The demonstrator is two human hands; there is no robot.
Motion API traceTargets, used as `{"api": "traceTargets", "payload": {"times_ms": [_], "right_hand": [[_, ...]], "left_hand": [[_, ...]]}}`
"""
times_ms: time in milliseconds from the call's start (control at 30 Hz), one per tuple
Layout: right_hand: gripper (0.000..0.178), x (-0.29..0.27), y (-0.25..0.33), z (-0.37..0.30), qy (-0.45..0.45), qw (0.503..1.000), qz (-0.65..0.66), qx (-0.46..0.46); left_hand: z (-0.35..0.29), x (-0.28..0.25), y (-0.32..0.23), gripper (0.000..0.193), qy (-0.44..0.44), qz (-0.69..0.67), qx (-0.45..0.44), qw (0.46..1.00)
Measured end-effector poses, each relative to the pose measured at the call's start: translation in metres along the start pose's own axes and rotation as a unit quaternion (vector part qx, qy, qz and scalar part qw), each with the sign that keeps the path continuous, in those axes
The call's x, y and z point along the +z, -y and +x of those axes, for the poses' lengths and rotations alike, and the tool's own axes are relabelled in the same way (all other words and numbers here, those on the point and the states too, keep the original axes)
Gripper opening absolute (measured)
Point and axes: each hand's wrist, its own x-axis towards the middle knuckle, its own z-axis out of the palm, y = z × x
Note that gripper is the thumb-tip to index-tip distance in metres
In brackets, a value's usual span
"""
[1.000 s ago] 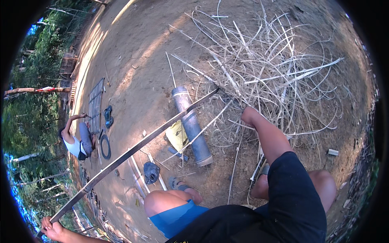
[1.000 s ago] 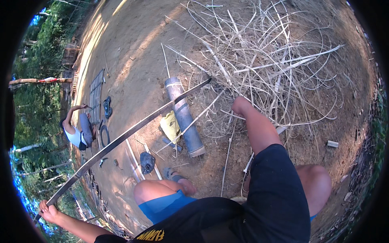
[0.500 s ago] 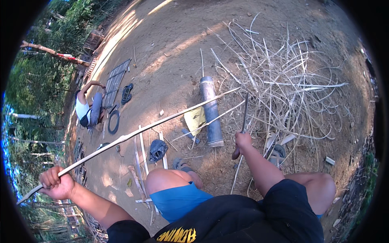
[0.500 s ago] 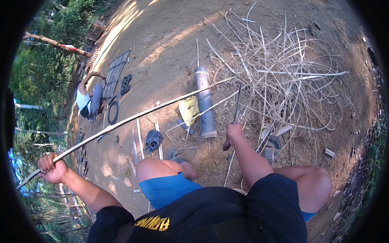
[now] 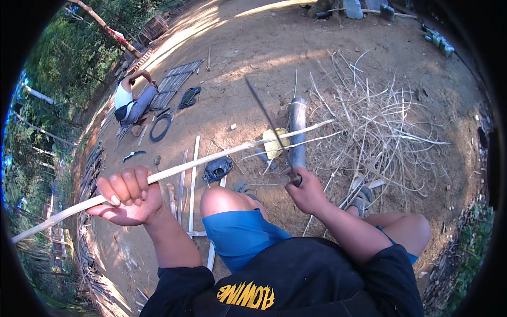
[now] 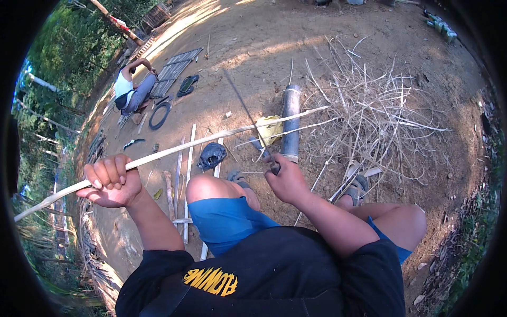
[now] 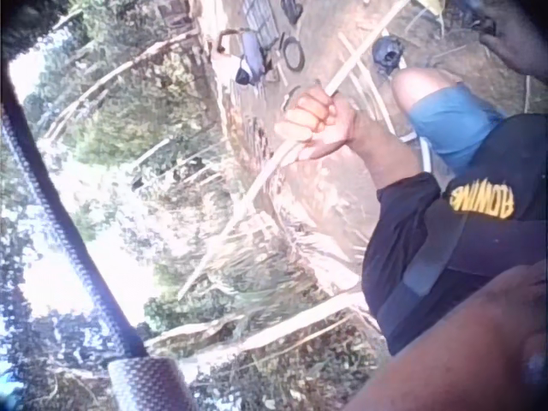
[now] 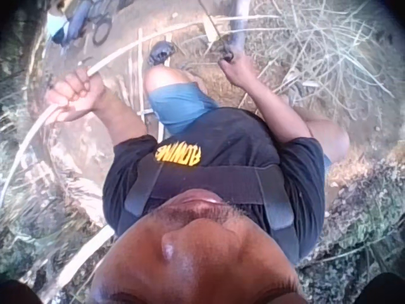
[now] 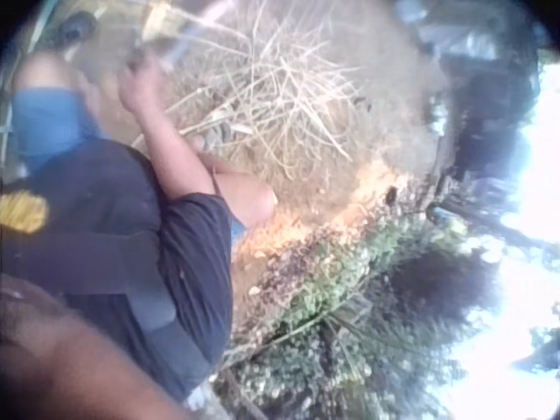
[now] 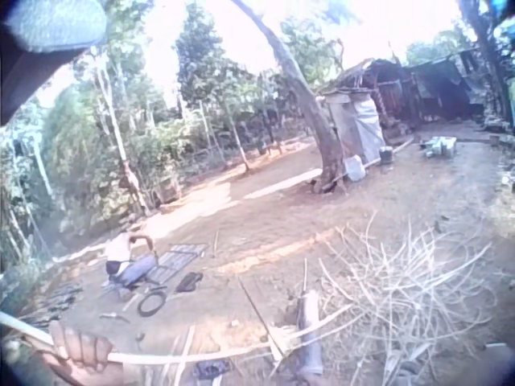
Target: The person holds a bamboo strip and uses a machete to shave down the surface and edges.
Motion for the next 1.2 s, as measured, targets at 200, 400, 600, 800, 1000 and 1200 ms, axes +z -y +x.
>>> {"api": "traceTargets", "payload": {"times_ms": [200,400,600,800,1000,1200], "right_hand": [[0.028,0.012,0.014,-0.05,0.018,0.996,-0.054,-0.063],[0.028,0.007,0.004,-0.073,0.023,0.999,-0.03,0.037],[0.03,0.002,0.008,-0.085,0.041,0.998,-0.036,0.039],[0.029,0.004,0.003,-0.089,0.044,0.998,-0.026,0.029],[0.031,0.001,0.0,-0.086,0.039,0.997,-0.063,0.035],[0.032,0.005,0.005,-0.084,0.035,0.997,-0.074,0.015]], "left_hand": [[-0.028,0.025,-0.02,0.057,-0.164,0.12,0.072,0.976],[-0.039,0.022,-0.05,0.066,-0.13,0.137,0.21,0.959],[-0.052,0.028,-0.057,0.063,-0.092,0.105,0.194,0.971],[-0.055,0.033,-0.054,0.063,-0.092,0.111,0.199,0.969],[-0.054,0.035,-0.053,0.061,-0.139,0.134,0.228,0.954],[-0.05,0.032,-0.051,0.06,-0.164,0.114,0.242,0.95]]}}
